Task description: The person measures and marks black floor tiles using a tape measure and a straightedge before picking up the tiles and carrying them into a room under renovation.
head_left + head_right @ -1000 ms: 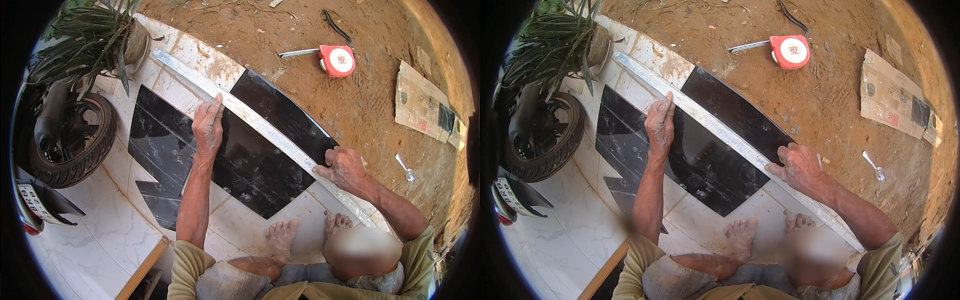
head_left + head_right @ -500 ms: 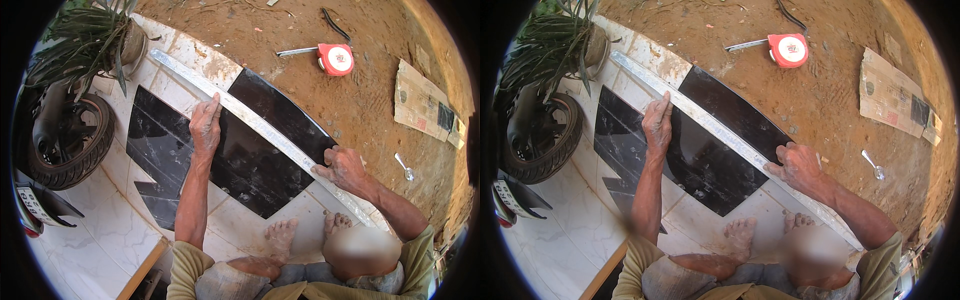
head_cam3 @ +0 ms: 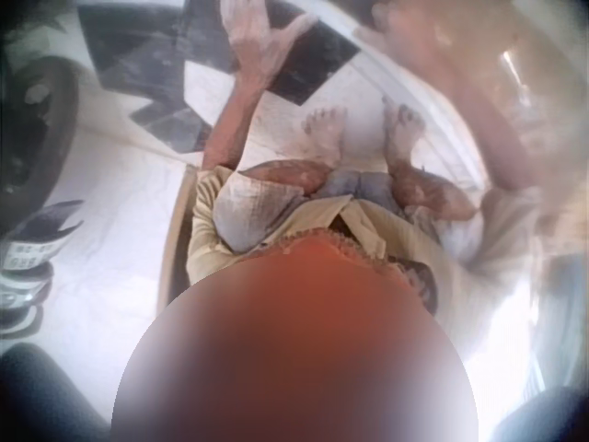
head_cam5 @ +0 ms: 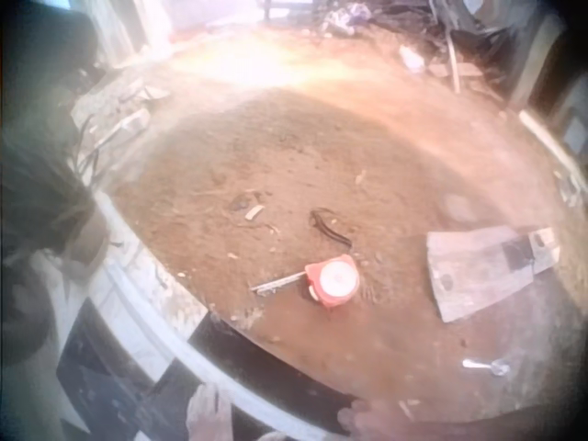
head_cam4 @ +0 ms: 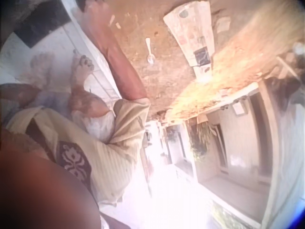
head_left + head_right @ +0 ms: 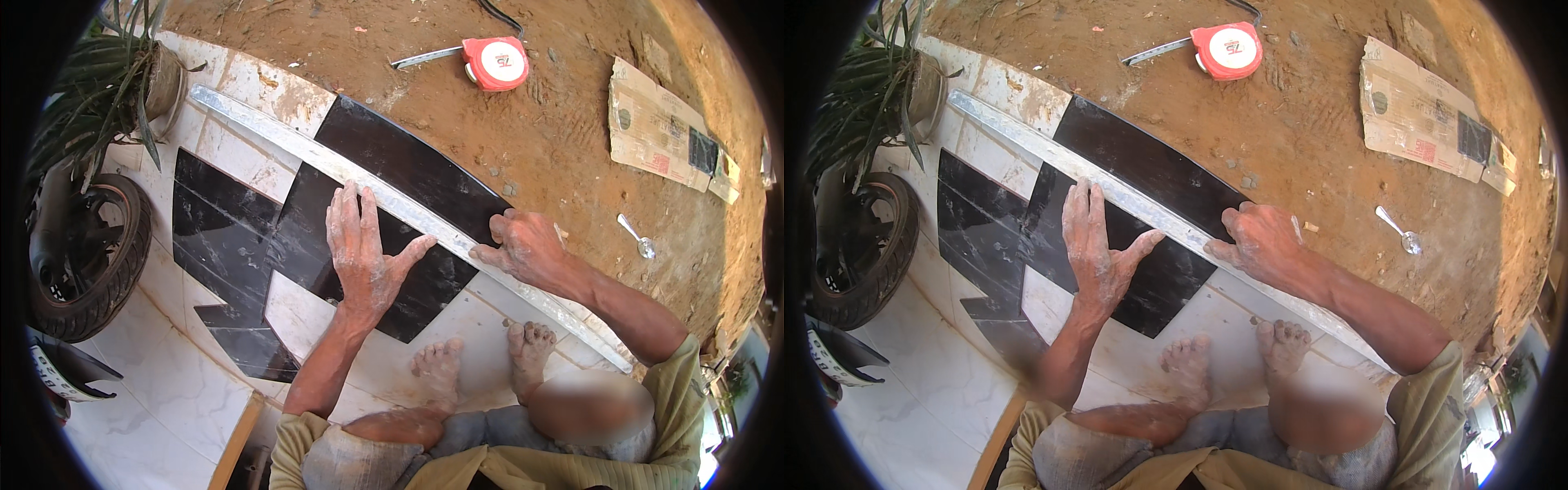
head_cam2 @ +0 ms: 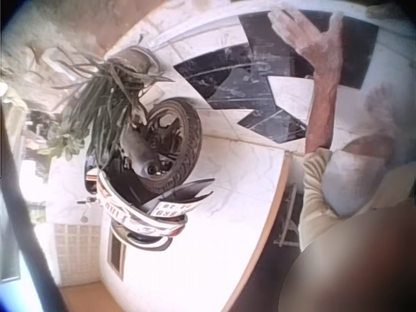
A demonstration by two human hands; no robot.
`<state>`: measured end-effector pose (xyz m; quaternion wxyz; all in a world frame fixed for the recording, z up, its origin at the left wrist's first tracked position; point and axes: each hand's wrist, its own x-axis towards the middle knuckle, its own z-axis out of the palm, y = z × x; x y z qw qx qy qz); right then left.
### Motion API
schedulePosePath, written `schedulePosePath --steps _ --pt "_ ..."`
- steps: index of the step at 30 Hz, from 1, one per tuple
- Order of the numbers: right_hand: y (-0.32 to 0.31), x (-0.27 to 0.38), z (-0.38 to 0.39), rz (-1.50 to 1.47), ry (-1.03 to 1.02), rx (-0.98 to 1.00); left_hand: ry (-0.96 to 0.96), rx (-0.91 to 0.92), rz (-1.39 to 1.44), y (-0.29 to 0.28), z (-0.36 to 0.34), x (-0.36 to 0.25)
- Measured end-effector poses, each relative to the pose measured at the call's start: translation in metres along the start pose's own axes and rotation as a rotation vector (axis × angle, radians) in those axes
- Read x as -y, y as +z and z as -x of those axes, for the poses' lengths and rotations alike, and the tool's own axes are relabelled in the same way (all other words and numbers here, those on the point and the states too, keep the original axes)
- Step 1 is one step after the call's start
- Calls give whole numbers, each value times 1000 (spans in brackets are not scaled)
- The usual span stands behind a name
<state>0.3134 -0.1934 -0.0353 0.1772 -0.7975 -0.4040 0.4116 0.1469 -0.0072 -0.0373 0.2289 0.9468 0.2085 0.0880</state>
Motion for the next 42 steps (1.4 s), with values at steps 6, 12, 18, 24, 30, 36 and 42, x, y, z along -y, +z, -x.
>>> schedulePosePath --steps 6,12,18,24,30,36,42 --pt "6 -6 -1 14 -67 -49 -67 61 -17 19 11 -7" --pt "-8 0 -2 50 -102 14 -156 97 52 20 12 -11" --pt "-91 -7 -52 387 -162 -508 -154 135 37 14 10 -12" --pt "-127 -38 -112 601 -318 -615 -144 141 26 14 8 -13" --pt "-113 -40 -133 628 -283 -465 -158 144 46 15 8 -15" --pt "-122 -32 -143 633 -393 -450 -164 162 45 12 8 -13" --pt "-123 21 -187 644 -745 -493 -164 191 45 13 7 -13"
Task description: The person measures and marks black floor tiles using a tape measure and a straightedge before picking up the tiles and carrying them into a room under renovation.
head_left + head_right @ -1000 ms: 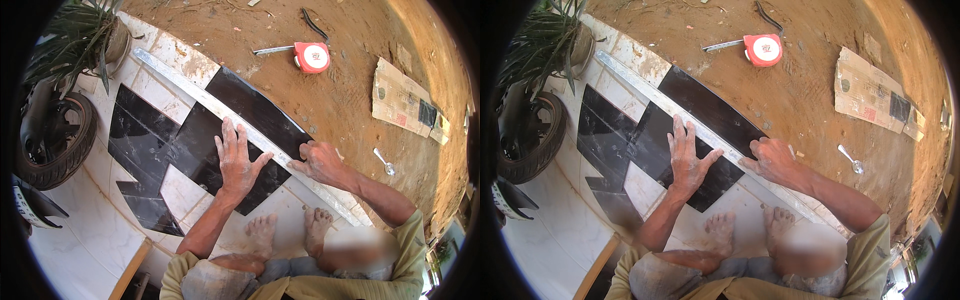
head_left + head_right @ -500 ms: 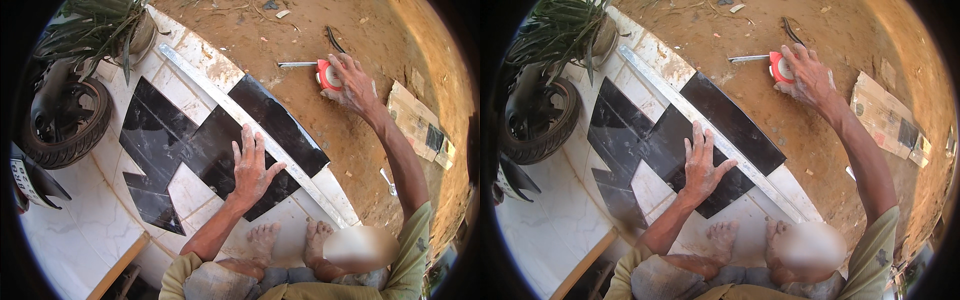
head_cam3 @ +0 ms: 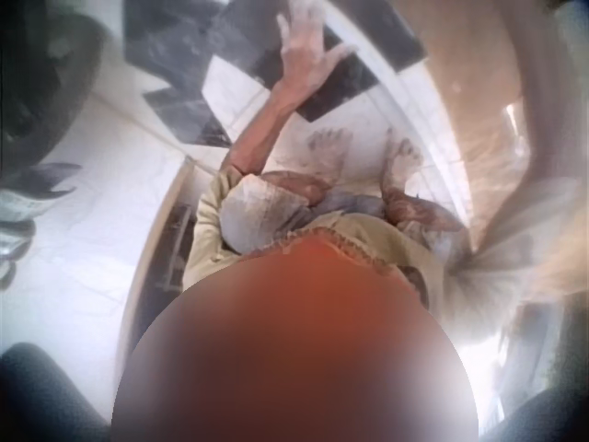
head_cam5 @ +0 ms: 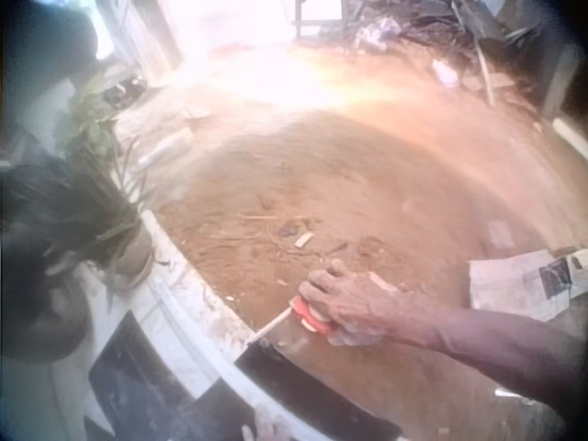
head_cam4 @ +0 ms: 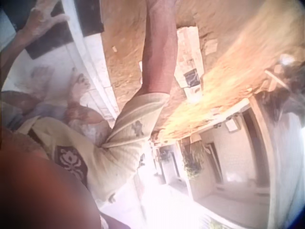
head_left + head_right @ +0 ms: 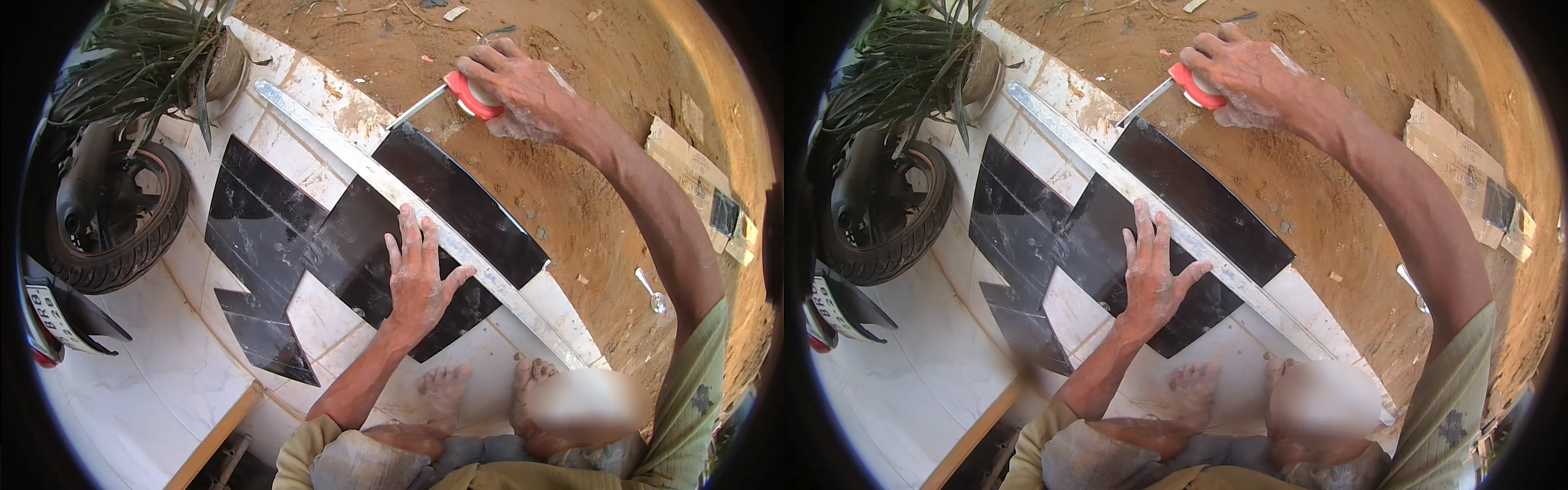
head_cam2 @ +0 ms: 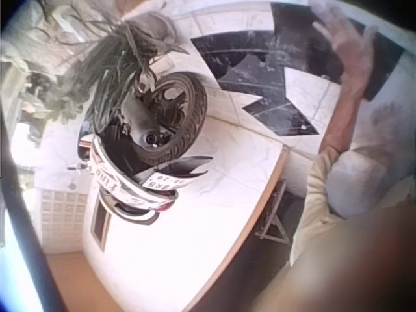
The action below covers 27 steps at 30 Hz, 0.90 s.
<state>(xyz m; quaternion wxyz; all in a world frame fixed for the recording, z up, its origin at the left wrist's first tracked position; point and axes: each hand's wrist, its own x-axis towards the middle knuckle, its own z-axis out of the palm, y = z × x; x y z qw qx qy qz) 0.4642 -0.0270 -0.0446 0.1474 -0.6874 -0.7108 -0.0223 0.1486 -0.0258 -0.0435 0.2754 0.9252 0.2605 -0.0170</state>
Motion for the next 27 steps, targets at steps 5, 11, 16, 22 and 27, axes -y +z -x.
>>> schedulePosePath --steps 5,11,16,22,27 --pt "15 9 -48 -4 -35 211 -30 31 -4 -2 0 -4" --pt "37 7 -56 -58 -38 240 -21 21 16 3 -1 -4" --pt "40 8 -55 -82 -75 190 -33 23 49 3 -2 -4" --pt "27 18 -61 -33 -13 360 -30 32 43 1 -1 -2" --pt "29 17 -59 -35 -18 368 -25 32 44 2 -1 -2"
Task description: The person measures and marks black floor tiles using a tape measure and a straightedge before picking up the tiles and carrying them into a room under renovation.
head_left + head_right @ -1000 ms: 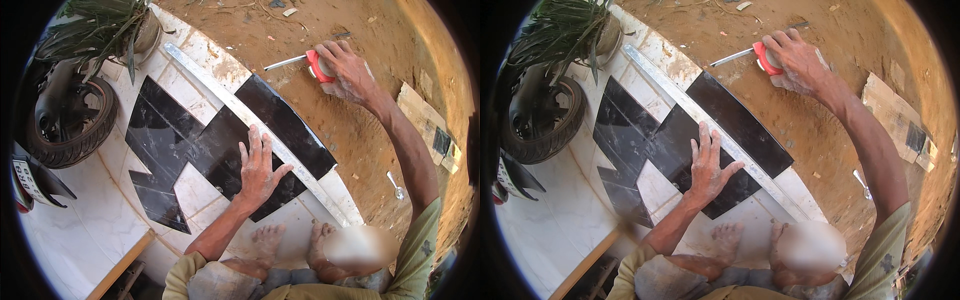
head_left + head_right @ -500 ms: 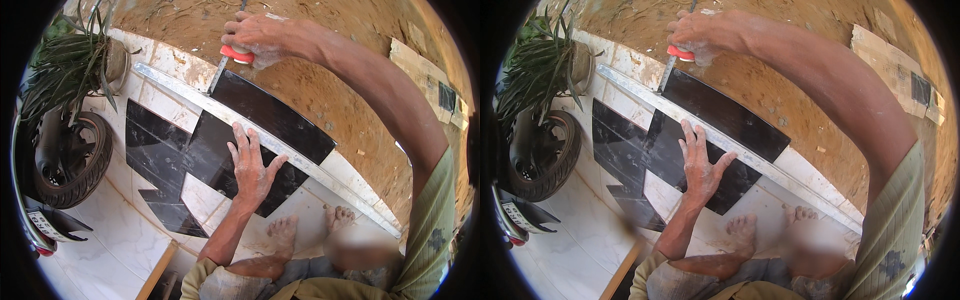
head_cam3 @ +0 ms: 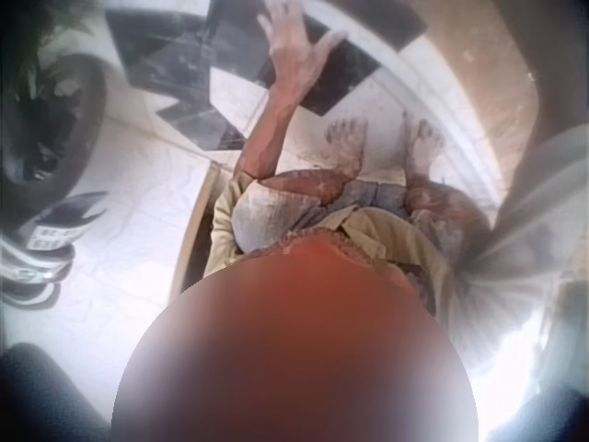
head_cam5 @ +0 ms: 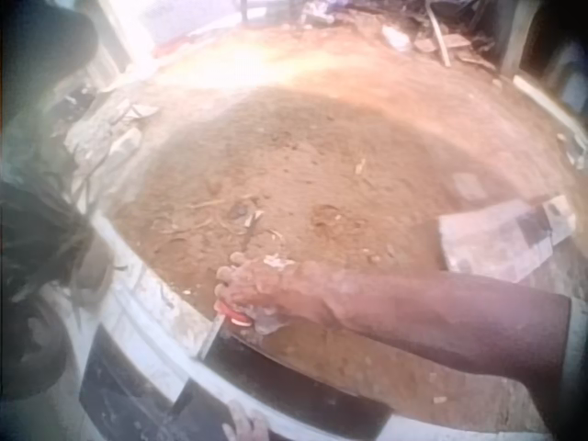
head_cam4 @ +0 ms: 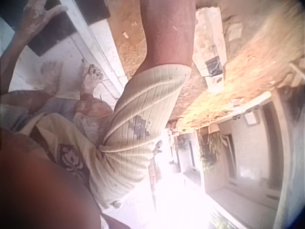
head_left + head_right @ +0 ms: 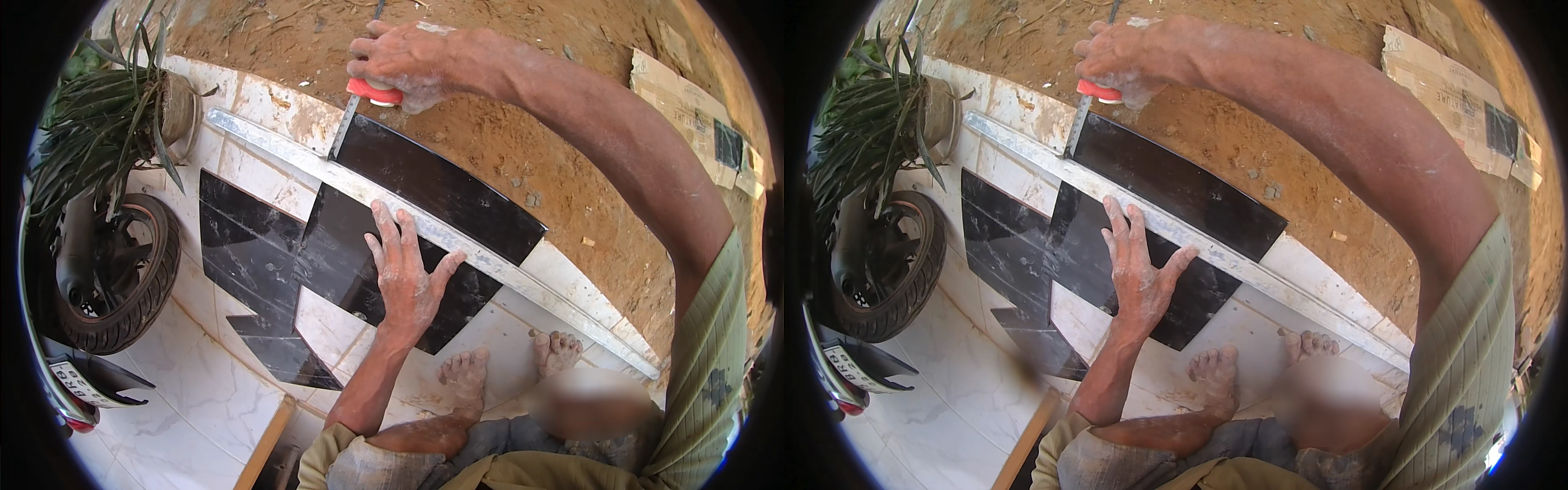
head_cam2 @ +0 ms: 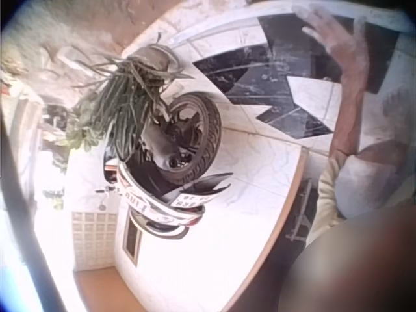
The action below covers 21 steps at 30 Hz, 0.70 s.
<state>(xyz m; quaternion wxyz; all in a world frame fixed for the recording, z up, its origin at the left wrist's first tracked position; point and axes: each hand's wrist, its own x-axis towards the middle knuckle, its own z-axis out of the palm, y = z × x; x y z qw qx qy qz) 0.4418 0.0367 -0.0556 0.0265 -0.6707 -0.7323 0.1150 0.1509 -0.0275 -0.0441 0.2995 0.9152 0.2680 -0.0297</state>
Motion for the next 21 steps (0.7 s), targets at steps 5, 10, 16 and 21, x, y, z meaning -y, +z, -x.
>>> schedulePosePath --steps 5,10,16,21 --pt "14 -5 2 29 -68 -154 -1 0 -4 0 0 -1" --pt "-4 -5 12 40 50 -90 -21 8 -14 1 2 1" --pt "10 -54 59 96 198 -342 -8 -2 -16 4 1 -2" --pt "2 -26 125 54 242 -359 11 -36 -40 1 2 1"
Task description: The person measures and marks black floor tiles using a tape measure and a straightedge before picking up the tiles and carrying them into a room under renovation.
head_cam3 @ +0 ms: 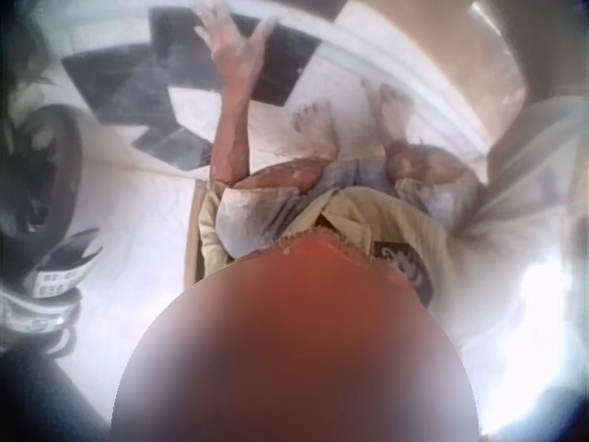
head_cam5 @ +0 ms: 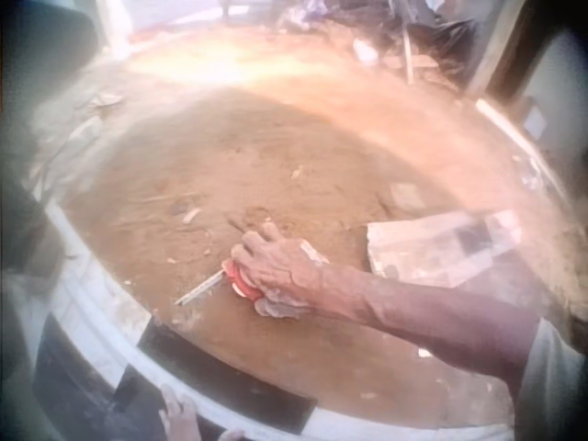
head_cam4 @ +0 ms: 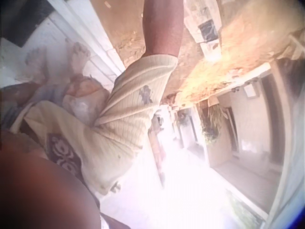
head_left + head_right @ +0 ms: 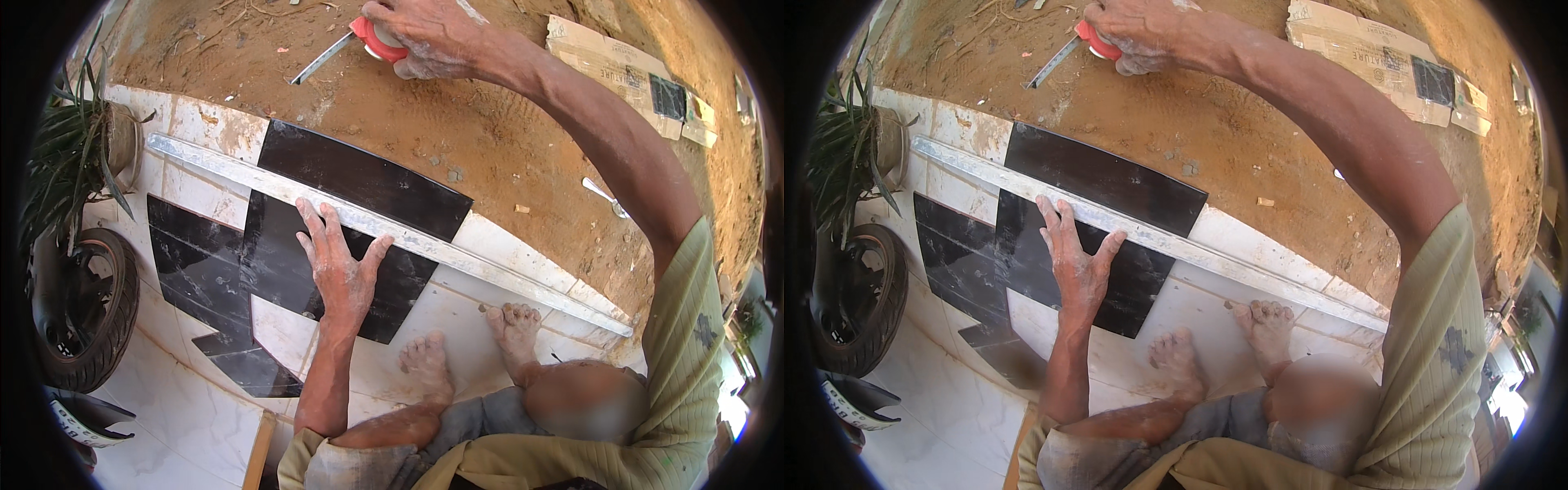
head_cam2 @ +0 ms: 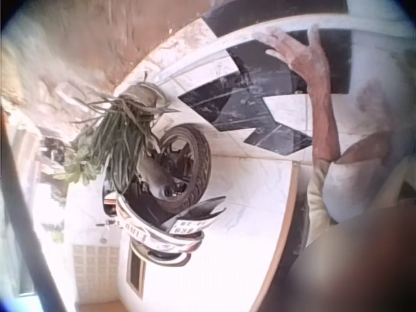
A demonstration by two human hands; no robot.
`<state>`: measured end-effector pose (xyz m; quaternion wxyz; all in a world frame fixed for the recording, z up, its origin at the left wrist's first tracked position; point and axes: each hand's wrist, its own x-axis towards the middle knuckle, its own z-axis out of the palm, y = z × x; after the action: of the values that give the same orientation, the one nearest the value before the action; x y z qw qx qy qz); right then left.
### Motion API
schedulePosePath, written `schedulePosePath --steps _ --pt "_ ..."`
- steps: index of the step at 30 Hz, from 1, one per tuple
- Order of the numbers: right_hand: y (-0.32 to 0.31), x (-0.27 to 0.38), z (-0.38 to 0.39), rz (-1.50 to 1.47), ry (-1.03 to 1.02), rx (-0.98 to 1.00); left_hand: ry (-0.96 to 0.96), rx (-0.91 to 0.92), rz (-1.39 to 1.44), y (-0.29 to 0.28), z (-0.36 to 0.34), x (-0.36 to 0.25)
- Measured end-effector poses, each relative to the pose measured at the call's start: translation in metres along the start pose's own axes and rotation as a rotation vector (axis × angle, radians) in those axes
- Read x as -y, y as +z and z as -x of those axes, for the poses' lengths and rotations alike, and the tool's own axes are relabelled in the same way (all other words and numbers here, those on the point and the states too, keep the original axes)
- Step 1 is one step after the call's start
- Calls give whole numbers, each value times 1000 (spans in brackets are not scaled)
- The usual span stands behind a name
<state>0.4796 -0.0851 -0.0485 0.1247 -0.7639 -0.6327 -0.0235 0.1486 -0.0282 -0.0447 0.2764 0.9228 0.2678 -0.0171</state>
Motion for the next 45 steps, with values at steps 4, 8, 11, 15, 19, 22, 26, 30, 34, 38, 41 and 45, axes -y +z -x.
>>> schedulePosePath --steps 4,8,11,15,19,22,26,30,34,38,41,45 --pt "-32 13 67 9 79 143 -22 13 -17 -4 1 -3" --pt "-59 16 136 -42 -5 324 -5 30 -2 3 0 -4" --pt "-56 22 158 -69 -47 392 -22 54 -4 2 0 -6" --pt "-46 32 161 -93 -83 442 -28 45 -12 1 1 -5" --pt "-48 37 153 -115 -93 549 -27 44 19 -2 1 -11" --pt "-54 37 154 -119 -100 588 -2 48 28 4 0 -13" --pt "-48 36 147 -104 -182 552 3 23 9 4 2 -5" --pt "-33 31 150 -160 -190 519 10 16 55 7 2 -6" --pt "-27 30 147 -186 -206 496 9 21 48 5 1 -5" --pt "-31 34 143 -176 -213 521 7 10 71 6 1 -2" --pt "-41 32 150 -153 -195 565 12 25 102 10 1 -9" --pt "-36 35 140 -155 -229 574 -26 19 56 3 2 -4"
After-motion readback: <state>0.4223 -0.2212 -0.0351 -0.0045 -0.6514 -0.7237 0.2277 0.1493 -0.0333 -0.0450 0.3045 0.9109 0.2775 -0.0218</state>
